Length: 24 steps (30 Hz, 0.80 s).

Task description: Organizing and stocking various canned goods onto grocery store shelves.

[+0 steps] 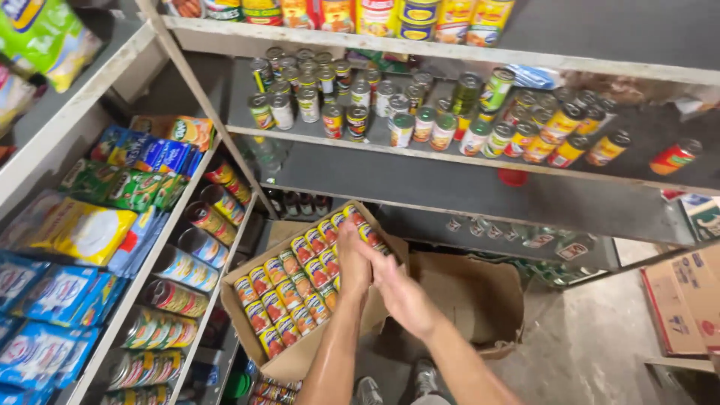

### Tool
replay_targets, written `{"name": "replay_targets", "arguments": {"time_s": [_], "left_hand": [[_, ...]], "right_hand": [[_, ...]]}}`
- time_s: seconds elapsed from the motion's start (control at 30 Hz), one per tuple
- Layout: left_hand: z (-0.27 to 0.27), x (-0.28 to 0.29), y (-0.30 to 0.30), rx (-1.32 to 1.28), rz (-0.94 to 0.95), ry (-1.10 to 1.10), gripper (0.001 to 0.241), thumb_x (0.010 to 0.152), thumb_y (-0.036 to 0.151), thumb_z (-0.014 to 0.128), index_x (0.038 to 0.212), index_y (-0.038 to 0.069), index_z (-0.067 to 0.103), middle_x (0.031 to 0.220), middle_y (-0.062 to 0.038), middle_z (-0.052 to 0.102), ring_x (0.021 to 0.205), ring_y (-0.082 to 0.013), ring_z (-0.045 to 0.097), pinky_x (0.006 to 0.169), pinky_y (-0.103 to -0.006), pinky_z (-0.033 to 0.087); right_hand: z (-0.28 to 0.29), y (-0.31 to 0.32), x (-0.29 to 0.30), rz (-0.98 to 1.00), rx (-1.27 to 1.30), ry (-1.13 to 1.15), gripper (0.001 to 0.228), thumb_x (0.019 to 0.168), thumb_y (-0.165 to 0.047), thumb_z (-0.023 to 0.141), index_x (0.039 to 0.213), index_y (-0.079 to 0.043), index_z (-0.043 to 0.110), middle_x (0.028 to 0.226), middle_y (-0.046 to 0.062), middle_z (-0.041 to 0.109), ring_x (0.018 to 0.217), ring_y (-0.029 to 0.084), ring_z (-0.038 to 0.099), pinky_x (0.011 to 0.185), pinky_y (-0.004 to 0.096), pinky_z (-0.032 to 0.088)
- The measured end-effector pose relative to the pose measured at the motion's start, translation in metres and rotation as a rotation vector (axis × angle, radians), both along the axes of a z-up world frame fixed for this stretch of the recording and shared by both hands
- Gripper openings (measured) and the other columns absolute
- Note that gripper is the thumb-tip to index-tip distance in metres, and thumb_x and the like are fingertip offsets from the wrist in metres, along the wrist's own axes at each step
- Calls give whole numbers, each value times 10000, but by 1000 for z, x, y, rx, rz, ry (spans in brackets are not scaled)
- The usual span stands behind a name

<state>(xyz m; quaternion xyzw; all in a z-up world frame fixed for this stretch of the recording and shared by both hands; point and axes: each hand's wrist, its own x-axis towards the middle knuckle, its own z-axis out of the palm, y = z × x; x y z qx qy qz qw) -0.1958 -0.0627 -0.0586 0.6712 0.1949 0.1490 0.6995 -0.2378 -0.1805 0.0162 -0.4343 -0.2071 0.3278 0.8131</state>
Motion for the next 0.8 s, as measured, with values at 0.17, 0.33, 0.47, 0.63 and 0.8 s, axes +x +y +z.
{"name": "replay_targets", "arguments": {"time_s": [0.17, 0.33, 0.47, 0.63, 0.8], "left_hand": [[53, -16, -63, -319, -298, -240, 688, 1038, 454, 326, 1620, 106, 206, 1703, -121, 240, 1561, -274, 239, 1216, -428, 251], [119, -67, -131, -157, -522, -460, 734, 1090, 458, 336, 1671, 79, 97, 1771, -158, 84, 1643, -312, 65, 1299, -455, 108], [120, -60, -173, 461, -678, -678, 685, 1111, 483, 456, 1668, 123, 283, 1792, -199, 158, 1694, -401, 79, 1366, -538, 118], [90, -3, -206, 790, -579, -823, 759, 893, 607, 570, 1497, 156, 490, 1633, -260, 307, 1558, -429, 242, 1262, -598, 135], [42, 36, -215, 921, -336, -310, 358, 879, 313, 588, 1175, 164, 721, 1246, -77, 686, 1233, -330, 564, 1094, -571, 271]], "right_hand": [[31, -18, 4, -404, -335, -429, 797, 1046, -608, 273, 1634, -72, 230, 1737, 112, 185, 1616, 267, 95, 1275, 421, 65], [20, -92, 41, -672, -445, -733, 758, 1094, -622, 263, 1610, -73, 351, 1737, 155, 264, 1649, 339, 152, 1320, 458, 110], [-31, -159, 85, -480, -99, -72, 809, 995, -641, 294, 1610, -115, 285, 1634, 159, 352, 1478, 385, 359, 1159, 526, 307], [6, -204, 56, -173, 413, 136, 794, 1117, -640, 310, 1595, -8, 362, 1505, 283, 521, 1295, 414, 541, 1113, 505, 440], [-5, -251, 67, -351, -54, 126, 528, 1066, -327, 491, 1453, 31, 533, 1363, 114, 652, 1252, 217, 621, 1082, 413, 470]]}}
